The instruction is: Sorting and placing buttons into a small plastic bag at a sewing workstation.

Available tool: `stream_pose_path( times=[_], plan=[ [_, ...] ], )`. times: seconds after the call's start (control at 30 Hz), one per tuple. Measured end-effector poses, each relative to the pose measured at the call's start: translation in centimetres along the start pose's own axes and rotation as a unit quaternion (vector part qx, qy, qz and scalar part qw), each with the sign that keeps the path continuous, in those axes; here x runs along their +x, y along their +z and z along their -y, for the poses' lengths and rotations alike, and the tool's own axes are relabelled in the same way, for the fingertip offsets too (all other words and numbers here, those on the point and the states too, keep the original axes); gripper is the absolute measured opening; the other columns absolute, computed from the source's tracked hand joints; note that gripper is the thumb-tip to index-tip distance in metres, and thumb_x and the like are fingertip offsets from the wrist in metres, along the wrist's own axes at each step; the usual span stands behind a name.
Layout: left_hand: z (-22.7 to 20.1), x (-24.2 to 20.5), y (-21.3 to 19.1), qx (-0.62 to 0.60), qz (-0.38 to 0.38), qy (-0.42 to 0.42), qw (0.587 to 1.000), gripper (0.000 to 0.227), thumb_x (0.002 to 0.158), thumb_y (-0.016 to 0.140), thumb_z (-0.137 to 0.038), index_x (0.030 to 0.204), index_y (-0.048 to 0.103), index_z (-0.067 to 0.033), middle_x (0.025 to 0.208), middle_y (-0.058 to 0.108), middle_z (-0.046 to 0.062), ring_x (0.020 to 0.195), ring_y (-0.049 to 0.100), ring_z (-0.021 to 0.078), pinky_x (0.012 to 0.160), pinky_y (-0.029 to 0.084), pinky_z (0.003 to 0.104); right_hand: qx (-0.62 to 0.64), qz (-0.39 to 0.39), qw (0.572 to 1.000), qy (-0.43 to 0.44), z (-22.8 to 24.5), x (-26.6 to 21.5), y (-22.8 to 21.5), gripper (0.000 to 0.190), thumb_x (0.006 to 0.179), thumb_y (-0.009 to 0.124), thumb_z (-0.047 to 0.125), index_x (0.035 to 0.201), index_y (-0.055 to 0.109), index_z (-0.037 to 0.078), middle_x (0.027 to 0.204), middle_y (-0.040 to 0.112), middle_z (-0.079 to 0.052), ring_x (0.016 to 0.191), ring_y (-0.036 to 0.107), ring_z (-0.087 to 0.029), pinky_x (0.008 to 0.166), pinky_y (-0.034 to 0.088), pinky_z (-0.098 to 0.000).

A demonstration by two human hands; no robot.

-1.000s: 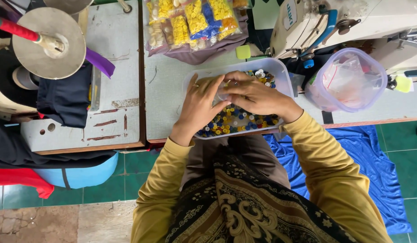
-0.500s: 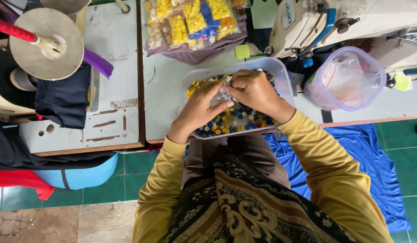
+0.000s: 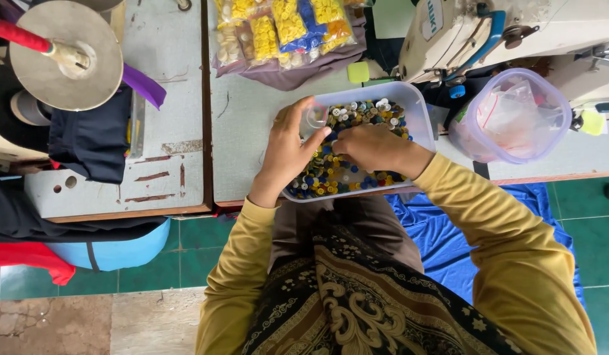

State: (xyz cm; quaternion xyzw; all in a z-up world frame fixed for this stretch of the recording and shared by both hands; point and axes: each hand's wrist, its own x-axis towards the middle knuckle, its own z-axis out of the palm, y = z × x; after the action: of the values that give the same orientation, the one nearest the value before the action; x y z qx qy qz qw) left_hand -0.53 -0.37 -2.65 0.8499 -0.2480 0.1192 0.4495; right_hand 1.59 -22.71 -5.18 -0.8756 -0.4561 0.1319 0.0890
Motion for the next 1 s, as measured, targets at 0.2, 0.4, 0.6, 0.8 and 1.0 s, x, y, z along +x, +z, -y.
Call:
stream_pose_path(
  times=[0.2,0.4,0.6,0.8,1.0],
  plan=[
    [1.1,-0.3,0.2,-0.019,-0.043,-0.006,0.999,0.058,0.098,0.074,-0.030,0.140,0.050,0.0018,0.122,0.064,0.025,0.120,0.061,0.0420,0.102,0.050,0.053,-0.015,-0.007,1.000,-0.027,-1.4,0.5,2.1,0.009,0.099,0.063,0.011,0.107,0.067,0.009,0.098,0.066,-0.010,0.078,0.071,-0.028,0.057,0.059,-0.0386],
    [1.3,-0.5,0.5,-0.016,-0.044,-0.003,0.999,0.060,0.098,0.074,-0.032,0.142,0.050,0.0002,0.125,0.063,0.025,0.123,0.060,0.0420,0.103,0.050,0.053,0.074,-0.040,0.996,-0.028,0.3,0.0,-0.6,0.016,0.101,0.056,0.002,0.114,0.064,0.008,0.095,0.068,-0.016,0.075,0.072,-0.034,0.052,0.057,-0.0451],
    [1.3,-0.7,0.5,-0.023,-0.027,-0.007,0.999,0.061,0.097,0.075,-0.031,0.143,0.050,0.0002,0.127,0.062,0.026,0.123,0.060,0.0427,0.104,0.049,0.054,-0.038,-0.047,0.996,-0.066,-0.2,0.4,2.1,0.007,0.098,0.065,0.008,0.104,0.070,0.007,0.087,0.070,-0.010,0.074,0.071,-0.026,0.057,0.059,-0.0366],
    [1.8,-0.7,0.7,-0.016,-0.020,-0.002,1.000,0.061,0.096,0.076,-0.030,0.144,0.050,-0.0013,0.129,0.062,0.025,0.125,0.059,0.0419,0.104,0.049,0.053,-0.009,-0.047,0.999,-0.018,2.1,0.5,0.7,0.006,0.096,0.067,0.016,0.100,0.071,0.013,0.087,0.071,-0.006,0.072,0.072,-0.026,0.053,0.059,-0.0367],
    [1.8,-0.9,0.8,-0.019,-0.025,-0.004,0.999,0.061,0.096,0.076,-0.028,0.144,0.050,-0.0020,0.130,0.062,0.025,0.126,0.059,0.0421,0.105,0.049,0.052,0.142,-0.038,0.987,0.063,-1.9,0.7,4.8,0.014,0.096,0.064,0.012,0.109,0.069,0.011,0.091,0.071,-0.013,0.078,0.072,-0.038,0.055,0.058,-0.0473]
  ],
)
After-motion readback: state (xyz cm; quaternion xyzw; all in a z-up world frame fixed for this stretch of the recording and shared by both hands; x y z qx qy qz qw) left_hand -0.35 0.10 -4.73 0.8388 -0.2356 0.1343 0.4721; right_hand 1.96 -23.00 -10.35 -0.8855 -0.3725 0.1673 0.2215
